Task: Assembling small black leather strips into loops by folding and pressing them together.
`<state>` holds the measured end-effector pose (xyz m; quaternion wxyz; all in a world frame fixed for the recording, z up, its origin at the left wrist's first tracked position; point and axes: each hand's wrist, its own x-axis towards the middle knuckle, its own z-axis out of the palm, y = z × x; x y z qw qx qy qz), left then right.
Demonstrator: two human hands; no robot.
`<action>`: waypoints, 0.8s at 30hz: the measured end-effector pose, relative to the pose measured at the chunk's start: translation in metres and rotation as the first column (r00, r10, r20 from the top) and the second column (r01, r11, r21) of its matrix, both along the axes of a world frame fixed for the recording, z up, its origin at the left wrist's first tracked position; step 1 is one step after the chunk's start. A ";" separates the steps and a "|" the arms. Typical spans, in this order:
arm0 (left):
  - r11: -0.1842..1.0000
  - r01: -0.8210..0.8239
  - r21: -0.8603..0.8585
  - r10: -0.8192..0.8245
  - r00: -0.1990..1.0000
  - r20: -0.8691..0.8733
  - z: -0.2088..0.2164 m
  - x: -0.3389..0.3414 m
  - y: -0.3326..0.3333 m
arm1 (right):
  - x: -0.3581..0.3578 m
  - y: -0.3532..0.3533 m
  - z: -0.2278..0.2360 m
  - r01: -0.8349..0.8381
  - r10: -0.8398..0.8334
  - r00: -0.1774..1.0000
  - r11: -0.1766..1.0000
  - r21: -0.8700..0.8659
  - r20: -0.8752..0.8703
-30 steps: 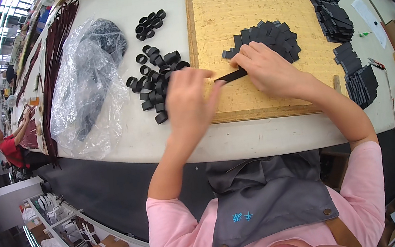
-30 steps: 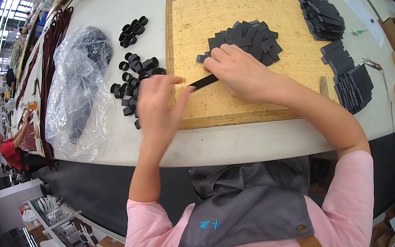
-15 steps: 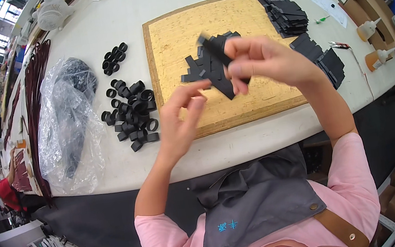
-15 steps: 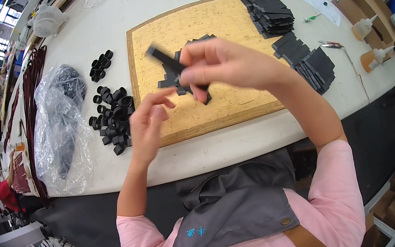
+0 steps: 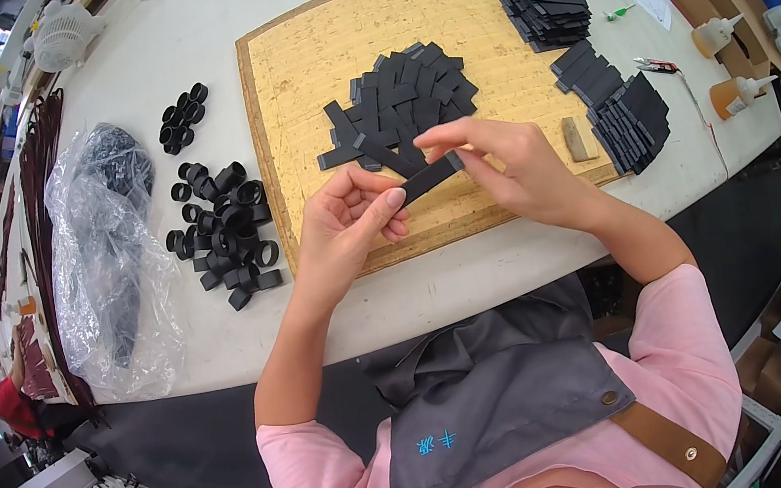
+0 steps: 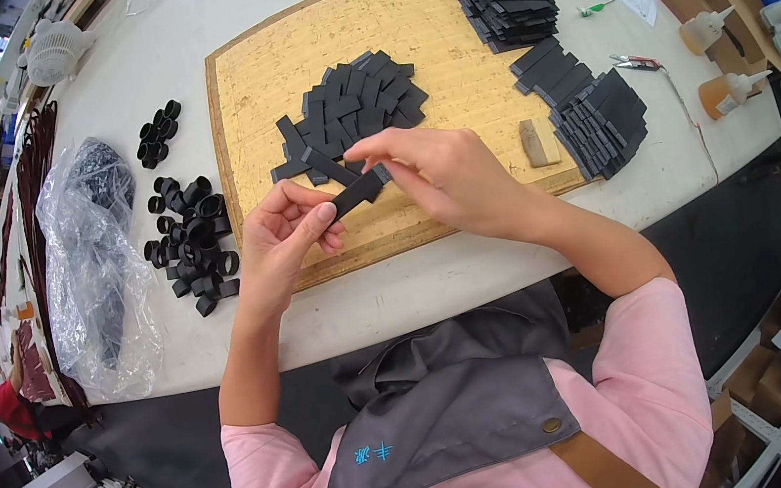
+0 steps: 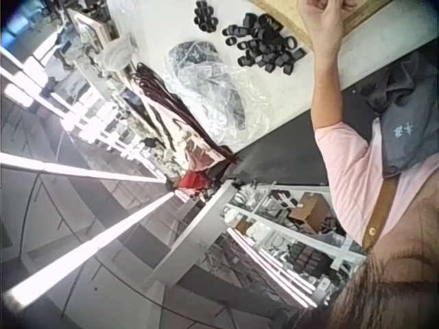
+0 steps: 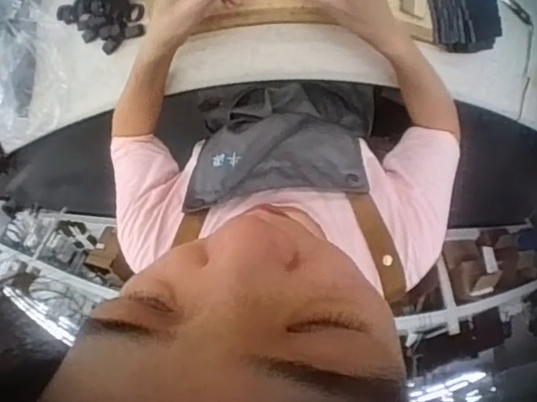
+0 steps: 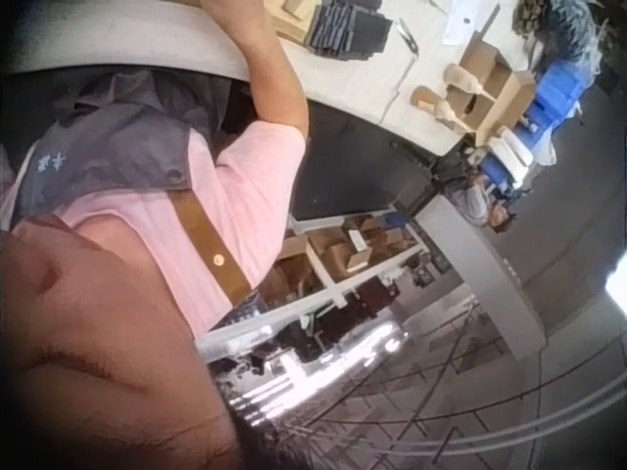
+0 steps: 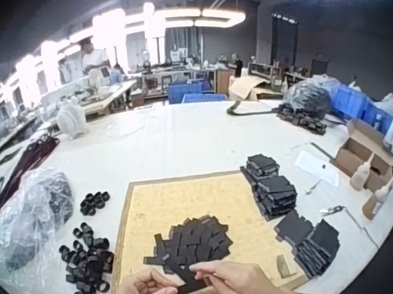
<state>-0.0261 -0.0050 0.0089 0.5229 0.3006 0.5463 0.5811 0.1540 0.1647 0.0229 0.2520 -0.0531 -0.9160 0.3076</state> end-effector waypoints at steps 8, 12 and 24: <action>0.963 0.147 0.226 0.128 0.486 -0.864 0.005 0.011 0.004 | 0.003 -0.010 -0.006 -0.005 0.181 0.967 0.720 -0.694 0.180; 0.997 0.079 0.011 -0.068 0.914 -0.401 0.019 0.007 -0.009 | 0.008 -0.006 -0.001 -0.079 0.233 0.966 0.676 -0.732 0.110; 0.963 0.190 0.193 -0.078 0.878 -0.473 -0.006 -0.001 -0.002 | 0.009 -0.015 0.003 -0.026 0.160 0.970 0.815 -0.579 0.183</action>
